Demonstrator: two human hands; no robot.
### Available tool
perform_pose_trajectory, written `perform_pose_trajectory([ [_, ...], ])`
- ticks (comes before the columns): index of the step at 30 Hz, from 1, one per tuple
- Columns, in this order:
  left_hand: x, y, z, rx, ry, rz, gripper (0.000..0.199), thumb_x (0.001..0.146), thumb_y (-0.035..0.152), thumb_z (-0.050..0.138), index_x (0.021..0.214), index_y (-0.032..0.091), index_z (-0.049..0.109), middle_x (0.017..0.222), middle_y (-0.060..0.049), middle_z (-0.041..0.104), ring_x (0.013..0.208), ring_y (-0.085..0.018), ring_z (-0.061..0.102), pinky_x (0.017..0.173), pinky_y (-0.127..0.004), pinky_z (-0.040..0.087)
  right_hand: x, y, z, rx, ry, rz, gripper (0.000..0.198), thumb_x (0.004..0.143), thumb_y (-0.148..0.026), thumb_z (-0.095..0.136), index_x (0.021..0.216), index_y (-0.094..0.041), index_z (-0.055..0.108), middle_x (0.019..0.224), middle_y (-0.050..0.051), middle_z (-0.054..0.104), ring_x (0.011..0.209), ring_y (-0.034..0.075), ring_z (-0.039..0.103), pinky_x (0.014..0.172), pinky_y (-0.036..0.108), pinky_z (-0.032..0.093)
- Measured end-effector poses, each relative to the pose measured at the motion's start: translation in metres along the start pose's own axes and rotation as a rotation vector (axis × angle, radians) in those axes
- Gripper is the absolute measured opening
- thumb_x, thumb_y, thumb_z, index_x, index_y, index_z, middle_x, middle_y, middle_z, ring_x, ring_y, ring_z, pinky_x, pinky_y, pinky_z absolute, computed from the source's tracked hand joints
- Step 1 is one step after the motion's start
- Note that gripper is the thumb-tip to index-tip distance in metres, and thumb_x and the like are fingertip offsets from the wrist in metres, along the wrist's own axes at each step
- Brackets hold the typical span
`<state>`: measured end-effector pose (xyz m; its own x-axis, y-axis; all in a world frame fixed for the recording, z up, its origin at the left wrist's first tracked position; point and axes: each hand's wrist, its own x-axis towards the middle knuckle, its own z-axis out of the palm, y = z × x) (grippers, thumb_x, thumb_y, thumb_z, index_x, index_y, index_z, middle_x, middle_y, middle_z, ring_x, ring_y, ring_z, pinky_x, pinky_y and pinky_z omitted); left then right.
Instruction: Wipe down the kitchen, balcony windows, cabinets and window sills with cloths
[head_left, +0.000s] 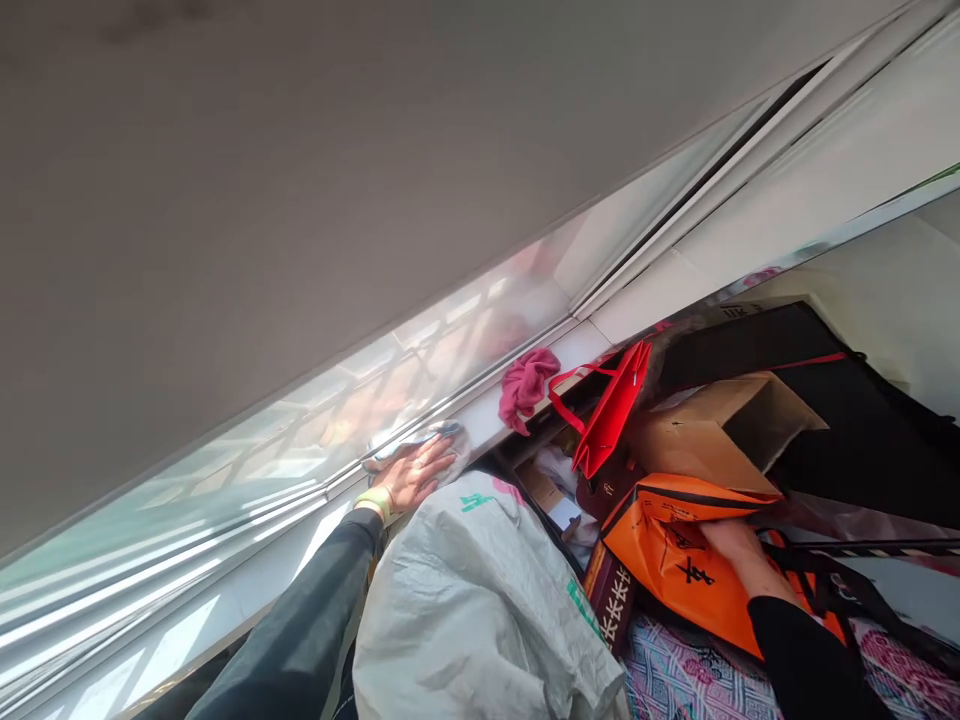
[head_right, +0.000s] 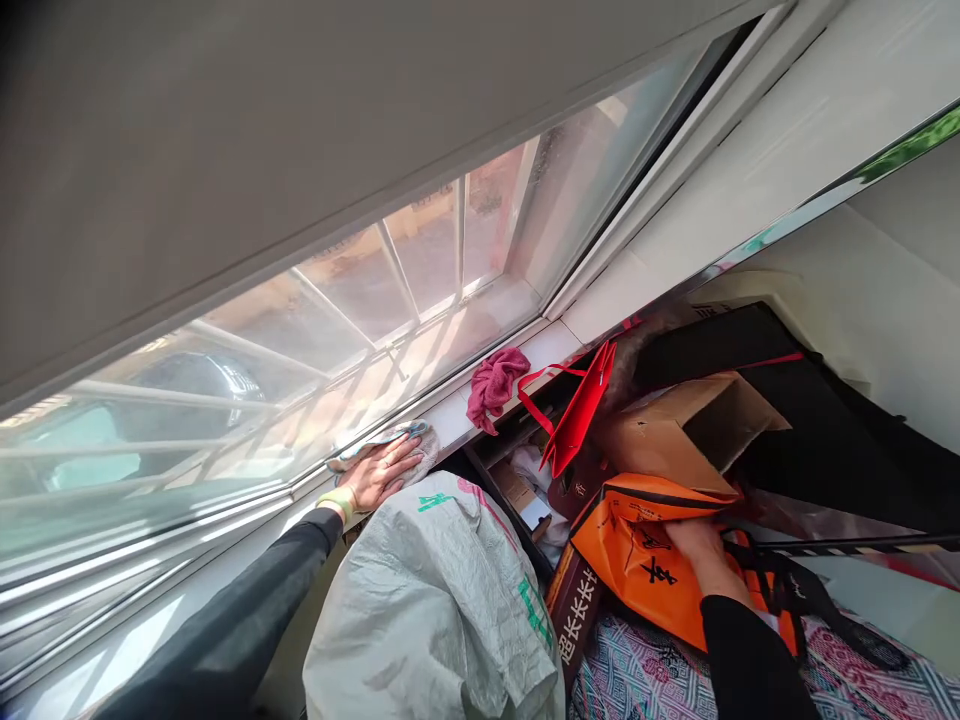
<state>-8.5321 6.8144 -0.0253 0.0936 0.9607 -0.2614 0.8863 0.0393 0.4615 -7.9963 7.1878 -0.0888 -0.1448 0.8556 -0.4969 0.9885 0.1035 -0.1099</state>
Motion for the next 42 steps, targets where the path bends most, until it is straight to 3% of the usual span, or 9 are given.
perform_pose_trajectory([
  [4, 0.001, -0.003, 0.003, -0.001, 0.034, 0.031, 0.065, 0.104, 0.029, 0.044, 0.168, 0.034, 0.039, 0.179, -0.005, 0.029, 0.167, -0.032, 0.024, 0.131, -0.053, 0.036, -0.024, 0.011, -0.057, 0.110, 0.362, 0.202, 0.041, 0.080, -0.033, 0.046, 0.103, -0.023, 0.079, 0.111, 0.035, 0.073, 0.125, 0.049, 0.066, 0.095, 0.061, 0.053],
  [7, 0.001, -0.005, 0.004, -0.001, 0.049, 0.046, 0.067, 0.103, 0.027, 0.047, 0.169, 0.034, 0.037, 0.178, -0.006, 0.031, 0.166, -0.033, 0.027, 0.129, -0.054, 0.039, -0.059, -0.043, -0.079, 0.294, 0.747, 0.068, 0.037, 0.087, -0.038, 0.047, 0.103, -0.023, 0.077, 0.106, 0.032, 0.073, 0.123, 0.047, 0.065, 0.102, 0.062, 0.051],
  [11, 0.001, -0.005, 0.005, 0.008, 0.056, 0.025, 0.070, 0.102, 0.027, 0.048, 0.169, 0.039, 0.034, 0.177, -0.003, 0.035, 0.166, -0.032, 0.028, 0.128, -0.053, 0.041, -0.103, -0.203, -0.059, 0.452, 0.430, -0.594, 0.042, 0.100, -0.048, 0.047, 0.129, -0.025, 0.067, 0.137, 0.019, 0.068, 0.137, 0.034, 0.059, 0.120, 0.058, 0.046],
  [13, 0.001, -0.006, 0.006, 0.014, 0.064, 0.028, 0.067, 0.102, 0.027, 0.047, 0.168, 0.036, 0.039, 0.176, -0.005, 0.035, 0.165, -0.035, 0.030, 0.127, -0.054, 0.042, -0.110, -0.290, -0.033, 0.467, 0.228, -0.818, 0.061, 0.099, -0.052, 0.055, 0.152, -0.022, 0.053, 0.163, 0.018, 0.049, 0.159, 0.035, 0.036, 0.130, 0.060, 0.033],
  [16, 0.000, -0.006, 0.006, 0.027, 0.059, 0.052, 0.062, 0.103, 0.029, 0.047, 0.165, 0.028, 0.046, 0.176, -0.009, 0.034, 0.163, -0.040, 0.031, 0.127, -0.058, 0.042, -0.093, -0.387, 0.004, 0.515, 0.147, -0.668, 0.092, 0.096, -0.050, 0.060, 0.167, -0.005, 0.024, 0.178, 0.027, 0.017, 0.167, 0.044, 0.005, 0.133, 0.069, 0.014],
  [19, -0.001, -0.006, 0.006, 0.039, 0.044, 0.057, 0.059, 0.106, 0.029, 0.044, 0.165, 0.024, 0.046, 0.178, -0.010, 0.031, 0.165, -0.039, 0.028, 0.127, -0.057, 0.042, -0.049, -0.426, 0.019, 0.512, 0.142, -0.411, 0.085, 0.099, -0.031, 0.052, 0.165, 0.008, 0.017, 0.178, 0.033, 0.003, 0.167, 0.045, -0.002, 0.133, 0.069, 0.006],
  [28, -0.001, -0.002, 0.001, -0.011, 0.006, 0.020, 0.063, 0.106, 0.030, 0.046, 0.168, 0.032, 0.039, 0.178, -0.006, 0.032, 0.166, -0.037, 0.027, 0.129, -0.057, 0.041, 0.079, -0.323, -0.023, 0.399, 0.348, -0.371, 0.058, 0.099, -0.017, 0.042, 0.154, -0.003, 0.046, 0.170, 0.029, 0.033, 0.160, 0.038, 0.026, 0.132, 0.061, 0.022],
  [36, 0.000, 0.001, -0.001, 0.003, 0.060, 0.021, 0.057, 0.105, 0.032, 0.045, 0.161, 0.025, 0.052, 0.175, -0.007, 0.039, 0.161, -0.040, 0.036, 0.127, -0.058, 0.042, -0.019, -0.297, 0.033, 0.528, 0.251, -0.518, 0.055, 0.094, -0.017, 0.040, 0.145, -0.019, 0.059, 0.164, 0.018, 0.043, 0.150, 0.033, 0.043, 0.126, 0.056, 0.037],
  [42, 0.001, -0.005, 0.003, 0.043, 0.020, 0.042, 0.059, 0.105, 0.030, 0.045, 0.164, 0.024, 0.048, 0.177, -0.010, 0.033, 0.165, -0.036, 0.027, 0.127, -0.055, 0.041, -0.074, -0.257, 0.049, 0.545, -0.356, -0.582, 0.030, 0.075, -0.010, 0.060, 0.095, -0.025, 0.076, 0.115, 0.007, 0.076, 0.111, 0.027, 0.070, 0.110, 0.046, 0.054],
])
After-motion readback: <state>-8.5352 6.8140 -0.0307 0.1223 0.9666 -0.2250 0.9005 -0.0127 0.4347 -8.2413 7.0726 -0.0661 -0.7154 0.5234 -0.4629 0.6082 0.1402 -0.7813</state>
